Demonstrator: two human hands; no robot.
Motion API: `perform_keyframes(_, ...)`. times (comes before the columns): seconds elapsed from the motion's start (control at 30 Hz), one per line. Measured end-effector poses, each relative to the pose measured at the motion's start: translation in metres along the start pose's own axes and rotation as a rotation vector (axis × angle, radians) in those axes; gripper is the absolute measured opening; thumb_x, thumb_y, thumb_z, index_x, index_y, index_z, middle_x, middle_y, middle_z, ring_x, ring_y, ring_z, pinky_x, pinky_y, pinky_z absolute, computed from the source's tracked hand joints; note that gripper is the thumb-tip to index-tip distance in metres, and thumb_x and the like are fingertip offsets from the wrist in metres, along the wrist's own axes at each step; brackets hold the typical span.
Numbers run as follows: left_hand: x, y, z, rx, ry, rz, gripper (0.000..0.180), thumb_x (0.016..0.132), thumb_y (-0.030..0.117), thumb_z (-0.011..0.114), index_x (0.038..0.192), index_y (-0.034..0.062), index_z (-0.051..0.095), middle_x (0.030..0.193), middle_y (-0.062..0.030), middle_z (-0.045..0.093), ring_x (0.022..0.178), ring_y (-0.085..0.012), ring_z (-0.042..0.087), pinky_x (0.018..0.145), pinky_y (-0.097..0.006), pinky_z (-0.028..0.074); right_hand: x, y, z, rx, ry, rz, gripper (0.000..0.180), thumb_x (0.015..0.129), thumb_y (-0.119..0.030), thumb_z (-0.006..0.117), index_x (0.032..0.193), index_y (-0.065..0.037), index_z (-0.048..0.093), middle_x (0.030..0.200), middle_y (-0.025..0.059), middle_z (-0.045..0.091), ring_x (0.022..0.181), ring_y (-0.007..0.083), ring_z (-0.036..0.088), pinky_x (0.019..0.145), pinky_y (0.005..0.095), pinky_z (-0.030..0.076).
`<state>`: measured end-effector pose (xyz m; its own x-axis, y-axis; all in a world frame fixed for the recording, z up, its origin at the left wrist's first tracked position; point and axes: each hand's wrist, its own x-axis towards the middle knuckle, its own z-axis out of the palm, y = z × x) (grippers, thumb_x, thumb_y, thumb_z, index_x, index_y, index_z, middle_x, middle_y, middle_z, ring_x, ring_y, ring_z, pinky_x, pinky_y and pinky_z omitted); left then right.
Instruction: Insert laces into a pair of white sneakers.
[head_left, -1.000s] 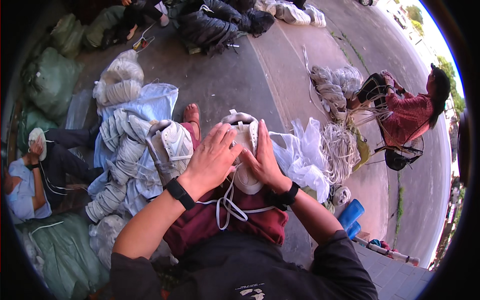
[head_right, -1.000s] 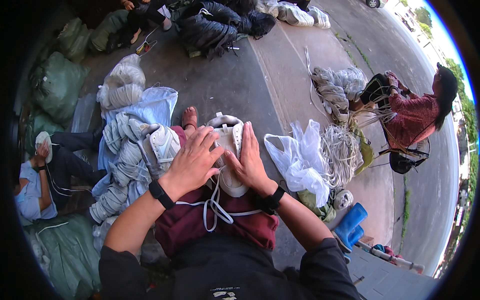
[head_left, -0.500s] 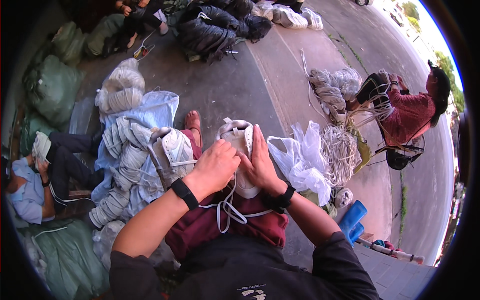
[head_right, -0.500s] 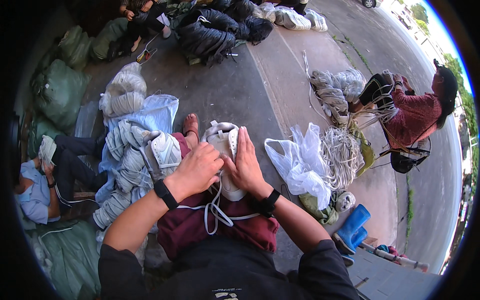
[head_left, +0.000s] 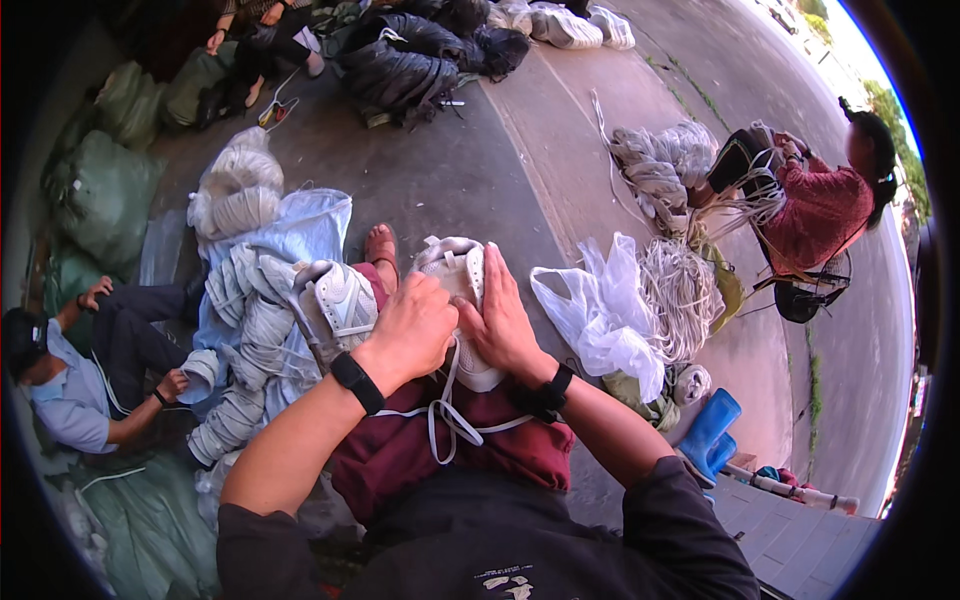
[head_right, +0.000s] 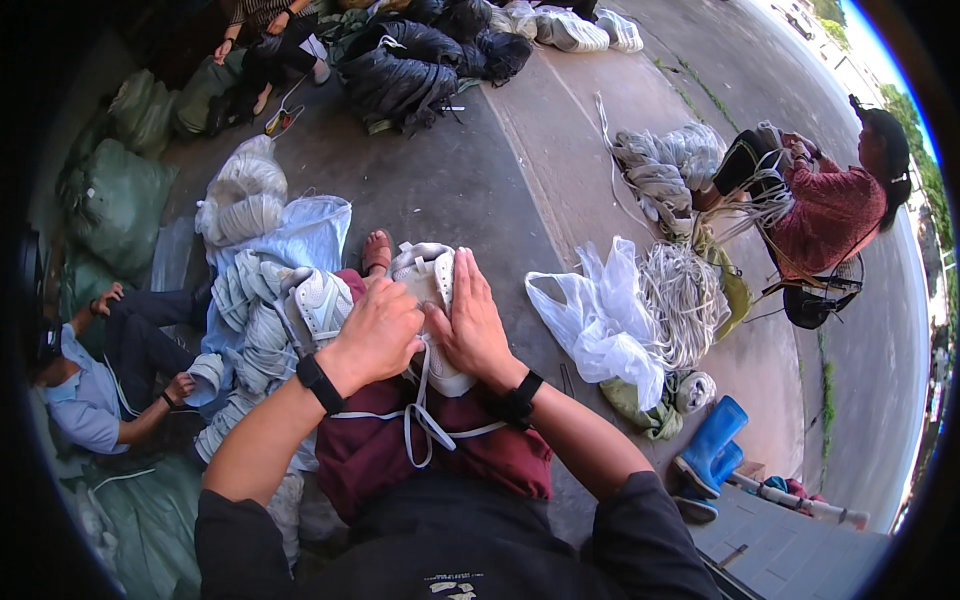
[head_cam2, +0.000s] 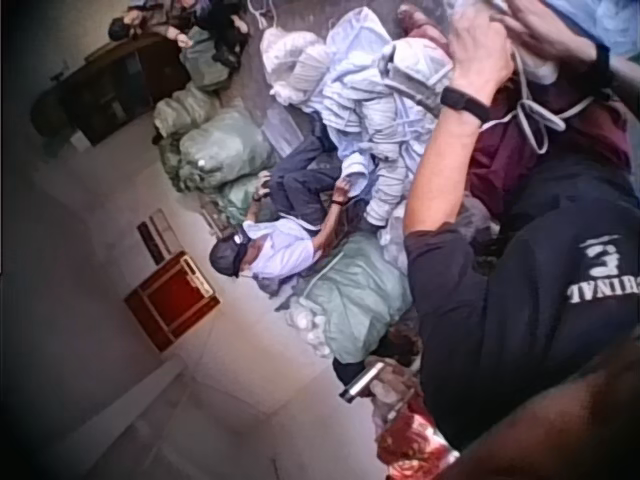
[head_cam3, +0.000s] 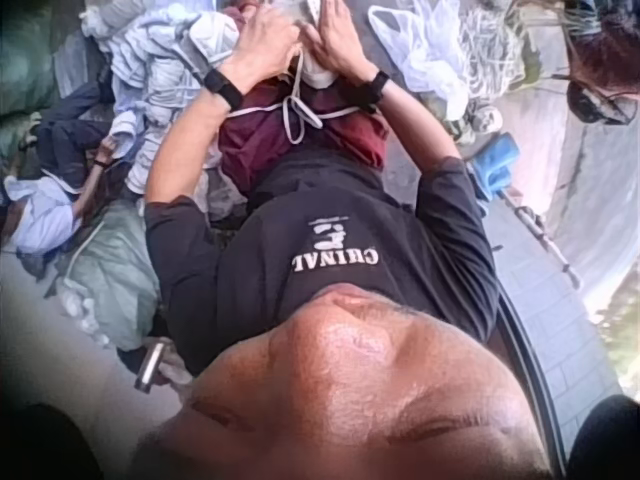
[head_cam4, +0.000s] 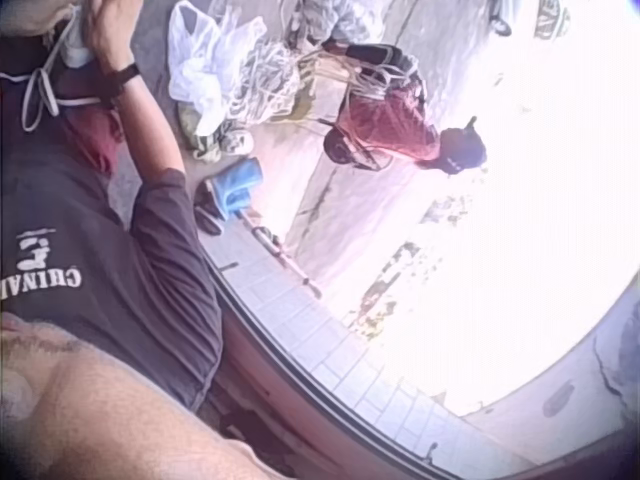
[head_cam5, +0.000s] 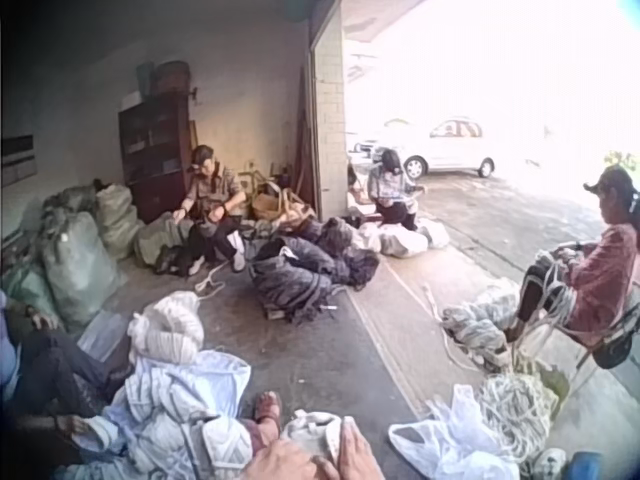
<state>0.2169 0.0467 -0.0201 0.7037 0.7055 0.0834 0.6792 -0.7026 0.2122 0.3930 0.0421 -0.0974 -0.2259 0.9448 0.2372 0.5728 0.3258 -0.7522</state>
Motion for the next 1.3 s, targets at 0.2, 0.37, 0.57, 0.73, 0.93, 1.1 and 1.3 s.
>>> perform_keyframes(0.2, 0.0, -0.004, -0.001, -0.141, -0.074, -0.118, 0.016, 0.076, 0.019, 0.071, 0.076, 0.0039, 0.068, 0.083, -0.0109, 0.064, 0.095, -0.0284, 0.059, 0.094, -0.044, 0.04, -0.006, -0.005, -0.003, -0.032, 0.015, 0.005, 0.083, 0.093, -0.03, 0.058, 0.15, 0.012, 0.014, 0.153, 0.034, 0.023, 0.143, 0.0448, 0.026, 0.118, 0.0454, 0.023)
perform_keyframes(0.37, 0.0, 0.008, 0.009, -0.032, -0.004, -0.161, 0.017, 0.075, 0.021, 0.071, 0.075, 0.0039, 0.071, 0.079, -0.012, 0.066, 0.092, -0.0299, 0.06, 0.092, -0.043, 0.041, -0.011, -0.008, -0.001, -0.046, 0.031, 0.012, 0.083, 0.092, -0.029, 0.058, 0.15, 0.011, 0.015, 0.153, 0.0333, 0.025, 0.143, 0.0442, 0.027, 0.118, 0.0455, 0.024)
perform_keyframes(0.57, 0.001, 0.007, 0.015, -0.003, -0.053, -0.211, 0.018, 0.073, 0.022, 0.069, 0.072, 0.0037, 0.07, 0.079, -0.0147, 0.068, 0.089, -0.0305, 0.06, 0.09, -0.043, 0.04, -0.012, -0.015, 0.001, -0.082, 0.029, 0.013, 0.084, 0.091, -0.026, 0.059, 0.152, 0.009, 0.012, 0.155, 0.0306, 0.023, 0.143, 0.0436, 0.026, 0.118, 0.0458, 0.023)
perform_keyframes(0.73, 0.002, 0.014, 0.019, -0.035, -0.096, -0.296, 0.018, 0.069, 0.021, 0.066, 0.071, 0.003, 0.07, 0.074, -0.0159, 0.067, 0.085, -0.0315, 0.061, 0.09, -0.042, 0.039, -0.016, -0.014, 0.002, -0.108, 0.039, 0.007, 0.082, 0.091, -0.027, 0.059, 0.15, 0.01, 0.016, 0.153, 0.0318, 0.026, 0.142, 0.0443, 0.028, 0.118, 0.0461, 0.025)
perform_keyframes(0.93, -0.005, 0.011, 0.021, -0.087, -0.071, -0.323, 0.016, 0.07, 0.02, 0.066, 0.07, 0.0041, 0.071, 0.072, -0.0156, 0.068, 0.085, -0.0318, 0.063, 0.089, -0.042, 0.039, -0.019, -0.015, 0.003, -0.095, 0.056, -0.008, 0.08, 0.092, -0.029, 0.058, 0.149, 0.01, 0.019, 0.151, 0.0322, 0.029, 0.14, 0.0452, 0.031, 0.117, 0.0471, 0.027)
perform_keyframes(1.1, 0.003, 0.015, 0.006, 0.03, -0.172, -0.328, 0.015, 0.072, 0.019, 0.065, 0.071, 0.0059, 0.072, 0.076, -0.0153, 0.07, 0.088, -0.0308, 0.065, 0.088, -0.042, 0.04, -0.015, -0.023, 0.007, -0.112, 0.066, -0.024, 0.079, 0.092, -0.029, 0.059, 0.149, 0.01, 0.019, 0.151, 0.0318, 0.03, 0.14, 0.0453, 0.032, 0.116, 0.0477, 0.028)
perform_keyframes(1.3, 0.0, 0.014, 0.012, 0.011, -0.201, -0.429, 0.016, 0.068, 0.021, 0.066, 0.071, 0.006, 0.072, 0.079, -0.0157, 0.07, 0.086, -0.0303, 0.064, 0.087, -0.041, 0.04, -0.015, -0.029, 0.004, -0.125, 0.044, -0.013, 0.078, 0.093, -0.024, 0.056, 0.15, 0.01, 0.017, 0.153, 0.0319, 0.027, 0.142, 0.0435, 0.029, 0.117, 0.046, 0.026)
